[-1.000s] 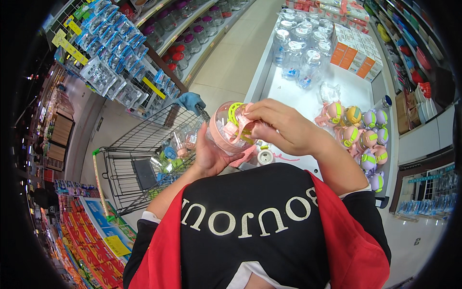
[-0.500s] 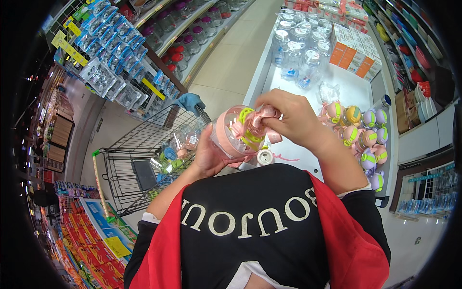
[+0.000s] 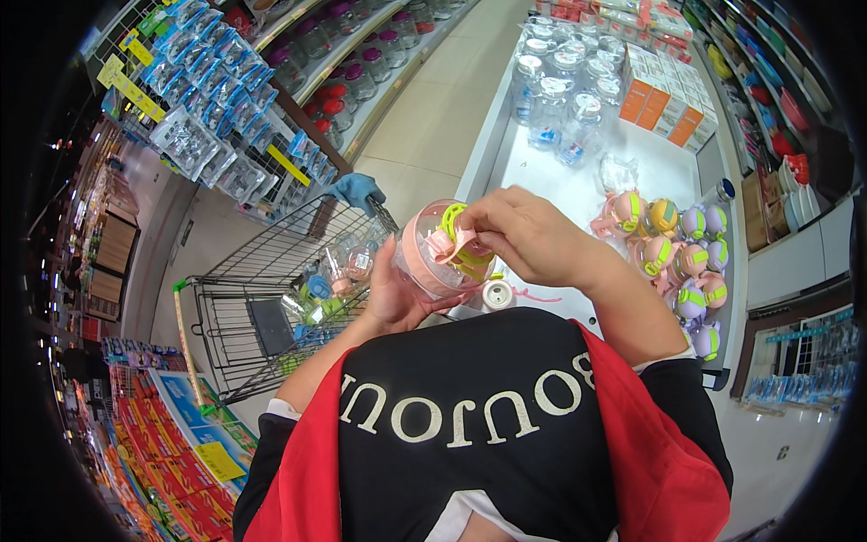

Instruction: The person assembles baby bottles by attaching colored caps and straws to clear plastic bottles. They pick up each bottle, screw on the cap, insert the straw, and place the assembled bottle into a shopping cart.

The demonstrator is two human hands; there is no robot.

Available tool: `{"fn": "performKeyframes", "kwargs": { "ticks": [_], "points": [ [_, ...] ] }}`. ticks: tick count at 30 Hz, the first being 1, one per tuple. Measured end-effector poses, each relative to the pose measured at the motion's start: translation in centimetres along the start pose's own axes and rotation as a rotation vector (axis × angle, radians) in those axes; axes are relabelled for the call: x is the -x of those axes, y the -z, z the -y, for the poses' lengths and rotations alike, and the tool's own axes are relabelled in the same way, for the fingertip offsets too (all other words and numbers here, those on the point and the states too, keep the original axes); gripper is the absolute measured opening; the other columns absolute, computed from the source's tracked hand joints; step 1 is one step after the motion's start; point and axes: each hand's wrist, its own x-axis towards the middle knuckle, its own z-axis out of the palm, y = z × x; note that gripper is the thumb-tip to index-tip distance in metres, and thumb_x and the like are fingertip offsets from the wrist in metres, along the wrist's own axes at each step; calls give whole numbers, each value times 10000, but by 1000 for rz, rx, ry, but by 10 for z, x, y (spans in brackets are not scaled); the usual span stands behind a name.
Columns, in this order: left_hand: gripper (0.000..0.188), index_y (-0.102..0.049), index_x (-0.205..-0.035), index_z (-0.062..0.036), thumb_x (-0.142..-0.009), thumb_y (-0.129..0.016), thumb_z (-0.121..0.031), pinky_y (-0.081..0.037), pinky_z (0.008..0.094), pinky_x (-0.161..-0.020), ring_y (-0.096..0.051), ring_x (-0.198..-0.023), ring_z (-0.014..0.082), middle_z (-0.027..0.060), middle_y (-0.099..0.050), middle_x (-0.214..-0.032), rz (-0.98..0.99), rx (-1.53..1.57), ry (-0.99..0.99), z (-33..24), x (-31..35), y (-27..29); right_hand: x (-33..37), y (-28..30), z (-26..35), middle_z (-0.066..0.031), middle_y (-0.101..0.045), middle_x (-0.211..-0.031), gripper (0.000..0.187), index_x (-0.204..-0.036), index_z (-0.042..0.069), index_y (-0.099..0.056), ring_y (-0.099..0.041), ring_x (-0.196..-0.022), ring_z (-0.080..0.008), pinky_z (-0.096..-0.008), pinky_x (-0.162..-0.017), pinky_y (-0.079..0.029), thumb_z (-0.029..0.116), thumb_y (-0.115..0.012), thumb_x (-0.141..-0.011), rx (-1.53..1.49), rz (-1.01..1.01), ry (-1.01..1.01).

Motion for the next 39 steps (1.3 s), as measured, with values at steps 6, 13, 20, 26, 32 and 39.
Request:
{"fn": "performKeyframes", "kwargs": {
  "ticks": [6,13,20,26,32,39],
  "points": [
    [968,-262,-1500,-90,-845,-236,-802,-513,492,-948,-542,-1214,414,210,-420,-1440,87,-36,0,-2,1,0,6,-2,-2,-79,-628,-842,282,-1037,76,-647,-652,-747,-257,-328,-667,-535,196,-757,-807,203,-268,-10],
    [852,-278,-1491,-89,-910,-246,-712,-491,500,-986,-532,-1228,405,204,-417,-1443,14,59,-30,-2,-1,4,9,16,1,-111,-614,-1006,235,-1041,38,-677,-657,-870,-272,-328,-727,-536,1,-645,-811,-102,83,-53],
    [859,-291,-1483,-92,-901,-290,-724,-547,470,-916,-550,-1214,371,200,-432,-1430,15,1,-6,1,0,2,6,2,-8,-74,-586,-826,180,-848,59,-611,-627,-736,-256,-352,-646,-506,17,-700,-697,186,-83,51],
    [926,-256,-1499,-82,-877,-252,-768,-550,469,-915,-551,-1210,390,207,-426,-1435,20,18,0,-6,3,7,9,16,-4,-76,-626,-793,157,-922,74,-638,-615,-701,-267,-338,-643,-493,111,-672,-774,-20,50,-39],
    [948,-260,-1503,-101,-857,-228,-793,-580,437,-811,-562,-1195,382,200,-443,-1424,23,64,40,-4,4,8,14,11,-3,-88,-661,-779,216,-989,132,-706,-640,-636,-261,-338,-573,-475,264,-704,-818,-32,184,-44],
    [907,-279,-1504,-133,-867,-202,-773,-593,437,-753,-555,-1206,378,172,-464,-1408,105,129,-32,-7,3,2,14,20,-1,-108,-668,-941,554,-1204,76,-636,-655,-744,-300,-359,-663,-525,180,-836,-698,-360,-108,-6]
  ]
}}
